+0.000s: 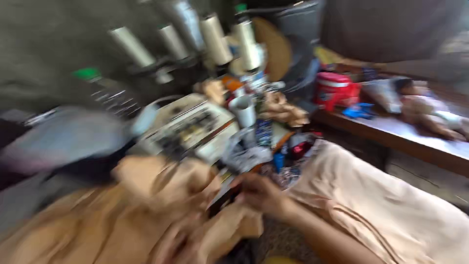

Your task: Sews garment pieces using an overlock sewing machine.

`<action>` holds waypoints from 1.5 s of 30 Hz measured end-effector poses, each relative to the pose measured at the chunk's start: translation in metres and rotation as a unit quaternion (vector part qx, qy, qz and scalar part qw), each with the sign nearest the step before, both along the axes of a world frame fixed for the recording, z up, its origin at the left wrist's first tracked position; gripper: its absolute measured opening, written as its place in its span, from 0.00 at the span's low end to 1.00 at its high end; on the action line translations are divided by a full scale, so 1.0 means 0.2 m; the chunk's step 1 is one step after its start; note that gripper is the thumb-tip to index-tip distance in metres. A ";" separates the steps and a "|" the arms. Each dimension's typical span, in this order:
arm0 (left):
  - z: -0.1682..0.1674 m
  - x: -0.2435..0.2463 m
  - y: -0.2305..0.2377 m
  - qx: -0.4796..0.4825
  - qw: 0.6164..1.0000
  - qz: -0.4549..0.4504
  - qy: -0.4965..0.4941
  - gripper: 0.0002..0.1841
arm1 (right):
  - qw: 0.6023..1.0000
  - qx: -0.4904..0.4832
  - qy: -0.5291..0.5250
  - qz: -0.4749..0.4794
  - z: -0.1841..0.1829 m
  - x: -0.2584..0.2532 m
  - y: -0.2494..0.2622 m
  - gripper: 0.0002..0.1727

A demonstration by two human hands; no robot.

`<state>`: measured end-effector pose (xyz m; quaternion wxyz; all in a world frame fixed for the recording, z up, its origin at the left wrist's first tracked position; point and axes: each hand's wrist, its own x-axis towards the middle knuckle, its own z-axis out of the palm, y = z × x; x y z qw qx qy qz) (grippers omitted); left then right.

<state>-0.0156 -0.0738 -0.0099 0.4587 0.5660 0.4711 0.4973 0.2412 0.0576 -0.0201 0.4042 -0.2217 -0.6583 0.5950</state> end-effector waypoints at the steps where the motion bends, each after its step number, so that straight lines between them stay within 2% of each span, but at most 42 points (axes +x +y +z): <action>1: 0.02 0.03 0.02 0.022 0.998 0.038 0.034 0.22 | 1.000 0.011 -0.012 -0.002 0.00 -0.01 0.01 0.18; 3: 0.00 0.02 0.06 0.088 0.987 0.089 0.096 0.22 | 0.997 0.062 -0.046 -0.026 -0.01 -0.03 0.03 0.18; 7: -0.01 0.01 0.06 0.132 0.977 0.129 0.111 0.17 | 0.967 0.190 -0.093 -0.140 -0.04 -0.11 -0.01 0.18; 13: 0.00 -0.02 0.05 0.161 0.957 0.168 0.172 0.12 | 0.932 0.302 -0.105 -0.170 -0.07 -0.16 -0.03 0.13; 15: 0.00 -0.03 0.05 0.164 0.957 0.169 0.171 0.10 | 0.929 0.308 -0.111 -0.174 -0.08 -0.16 -0.03 0.09; 17: 0.00 -0.03 0.06 0.163 0.955 0.173 0.177 0.10 | 0.931 0.309 -0.112 -0.161 -0.07 -0.15 -0.02 0.09; 22: -0.02 -0.05 0.08 0.141 0.941 0.189 0.243 0.14 | 0.968 0.235 -0.074 -0.051 -0.06 -0.15 0.00 0.13; 26: 0.02 -0.02 0.08 0.139 0.953 0.179 0.202 0.14 | 0.988 0.152 -0.033 0.003 -0.06 -0.17 -0.02 0.14; 30: 0.05 -0.03 0.08 0.075 0.965 0.163 0.192 0.12 | 0.993 0.113 -0.024 0.021 -0.09 -0.19 -0.01 0.14; 35: 0.11 -0.10 0.10 0.036 0.965 0.122 0.231 0.10 | 0.997 0.060 -0.013 0.037 -0.12 -0.18 0.02 0.05; 38: 0.17 -0.14 0.12 0.089 0.965 0.048 0.241 0.18 | 0.992 0.112 -0.006 0.054 -0.13 -0.17 0.05 0.20; 40: 0.22 -0.16 0.14 0.115 0.956 -0.001 0.270 0.25 | 0.982 0.182 -0.036 0.024 -0.11 -0.17 0.08 0.24; 41: 0.24 -0.16 0.16 0.126 0.947 0.002 0.295 0.24 | 0.974 0.222 -0.051 -0.004 -0.10 -0.18 0.10 0.22; 43: 0.28 -0.14 0.21 0.147 0.931 0.061 0.330 0.12 | 0.957 0.280 -0.054 -0.061 -0.06 -0.22 0.14 0.13; 45: 0.31 -0.13 0.33 0.150 0.925 0.151 0.316 0.04 | 0.957 0.277 -0.017 -0.087 -0.03 -0.29 0.22 0.06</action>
